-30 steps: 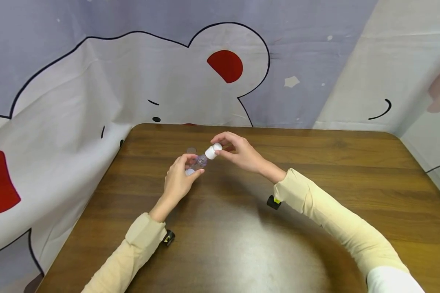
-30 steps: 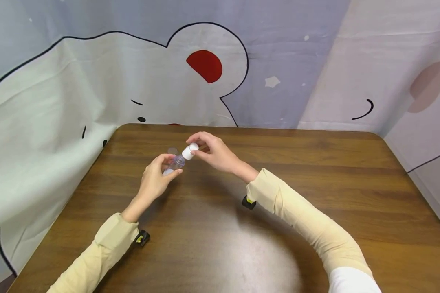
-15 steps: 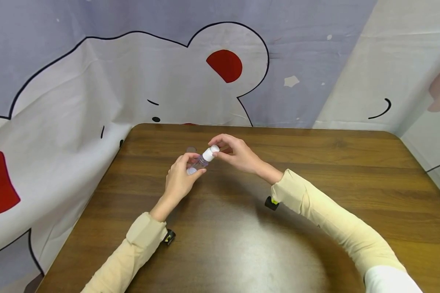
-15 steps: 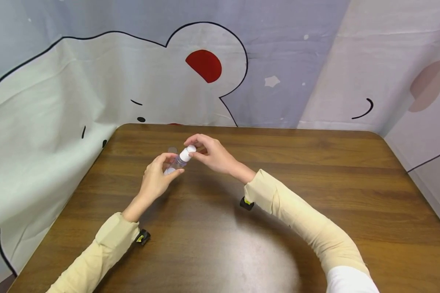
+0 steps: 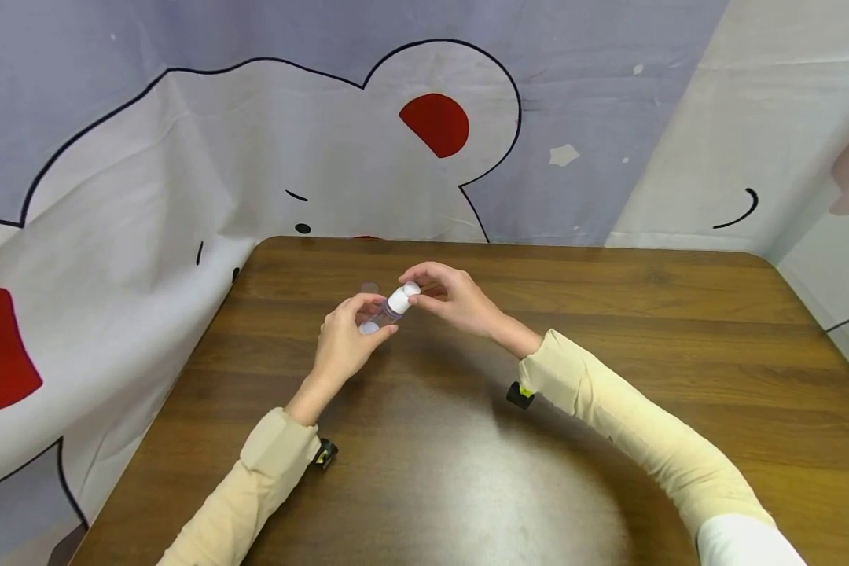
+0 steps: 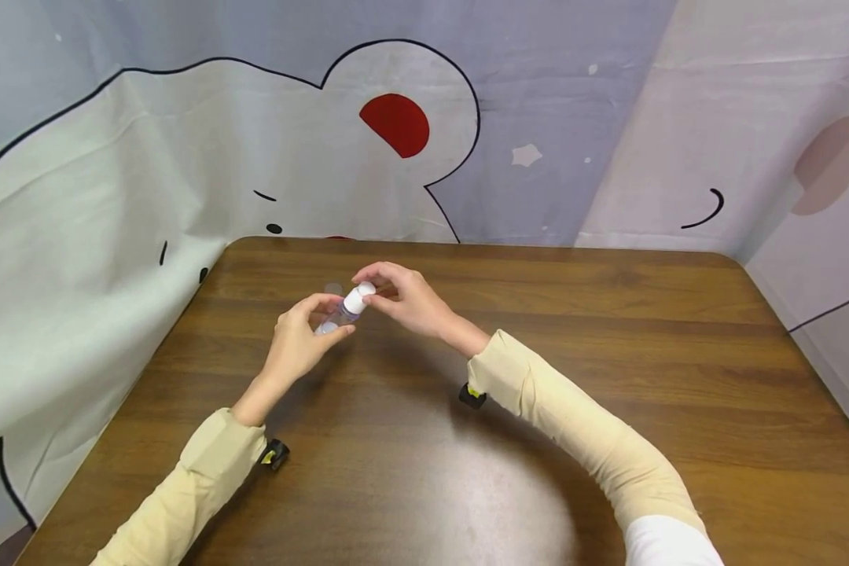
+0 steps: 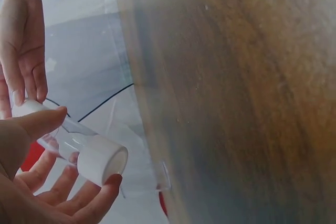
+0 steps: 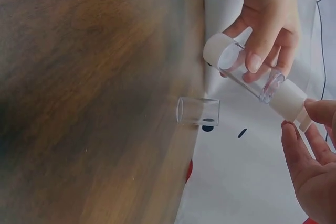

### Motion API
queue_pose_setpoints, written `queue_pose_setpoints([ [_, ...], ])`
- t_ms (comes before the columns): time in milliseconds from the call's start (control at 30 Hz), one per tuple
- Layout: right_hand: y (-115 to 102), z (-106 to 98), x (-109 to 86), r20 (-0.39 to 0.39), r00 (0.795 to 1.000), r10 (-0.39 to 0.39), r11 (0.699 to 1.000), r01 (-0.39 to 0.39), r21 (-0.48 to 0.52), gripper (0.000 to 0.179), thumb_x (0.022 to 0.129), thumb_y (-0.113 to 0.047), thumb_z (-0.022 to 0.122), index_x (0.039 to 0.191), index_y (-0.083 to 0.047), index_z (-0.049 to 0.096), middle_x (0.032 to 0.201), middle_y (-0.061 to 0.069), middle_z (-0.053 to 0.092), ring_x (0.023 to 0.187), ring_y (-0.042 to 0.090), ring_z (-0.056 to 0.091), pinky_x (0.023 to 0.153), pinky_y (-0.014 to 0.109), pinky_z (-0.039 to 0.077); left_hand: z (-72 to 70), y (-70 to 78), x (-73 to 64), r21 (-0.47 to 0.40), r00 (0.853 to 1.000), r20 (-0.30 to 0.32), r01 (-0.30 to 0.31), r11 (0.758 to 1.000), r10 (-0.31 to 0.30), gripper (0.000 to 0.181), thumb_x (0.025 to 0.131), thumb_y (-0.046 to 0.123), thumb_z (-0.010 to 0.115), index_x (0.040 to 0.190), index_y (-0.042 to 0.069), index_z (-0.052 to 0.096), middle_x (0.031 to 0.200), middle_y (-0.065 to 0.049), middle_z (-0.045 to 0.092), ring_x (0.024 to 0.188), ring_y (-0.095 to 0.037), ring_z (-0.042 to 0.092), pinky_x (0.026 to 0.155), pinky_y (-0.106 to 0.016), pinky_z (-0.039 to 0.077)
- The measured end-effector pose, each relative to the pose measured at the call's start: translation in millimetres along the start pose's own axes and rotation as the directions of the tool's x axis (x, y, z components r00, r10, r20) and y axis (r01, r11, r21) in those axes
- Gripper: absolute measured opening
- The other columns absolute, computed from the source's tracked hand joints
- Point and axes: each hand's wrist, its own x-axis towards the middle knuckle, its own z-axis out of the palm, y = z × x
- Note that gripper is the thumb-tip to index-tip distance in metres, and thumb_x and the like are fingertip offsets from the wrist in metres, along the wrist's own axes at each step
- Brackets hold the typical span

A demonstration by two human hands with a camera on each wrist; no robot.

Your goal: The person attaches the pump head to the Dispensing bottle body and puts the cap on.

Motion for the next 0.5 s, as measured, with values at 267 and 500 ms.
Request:
queue_pose_setpoints([
  [267,-1.7,-2.4,1.6,0.066,0.998,-0.004,1.0,0.004,-0.009,0.039,0.082,0.005,0.07,0.12,0.004,0.06,0.118,0.018,0.066,0.102,0.026,0.066,0.089,0.034,0.055,-0.3,-2.2,-1.1,-0.018,1.0,0.02,0.023,1.0,-0.022,0.042,0.078,0.022,0.081,0.115,0.01,0.064,0.105,-0.012,0.069,0.091,-0.029,0.069,0.079,-0.043,0.055],
  [500,-4.1,-5.8,7.4,0.166,0.986,-0.029,0.993,0.047,-0.106,0.035,0.081,0.008,0.07,0.115,0.005,0.063,0.114,0.017,0.068,0.098,0.026,0.069,0.084,0.033,0.056,0.1,-2.3,-2.6,-0.022,0.999,0.032,0.013,1.0,-0.012,0.043,0.078,0.023,0.08,0.115,0.01,0.064,0.106,-0.011,0.069,0.091,-0.029,0.068,0.08,-0.043,0.055],
])
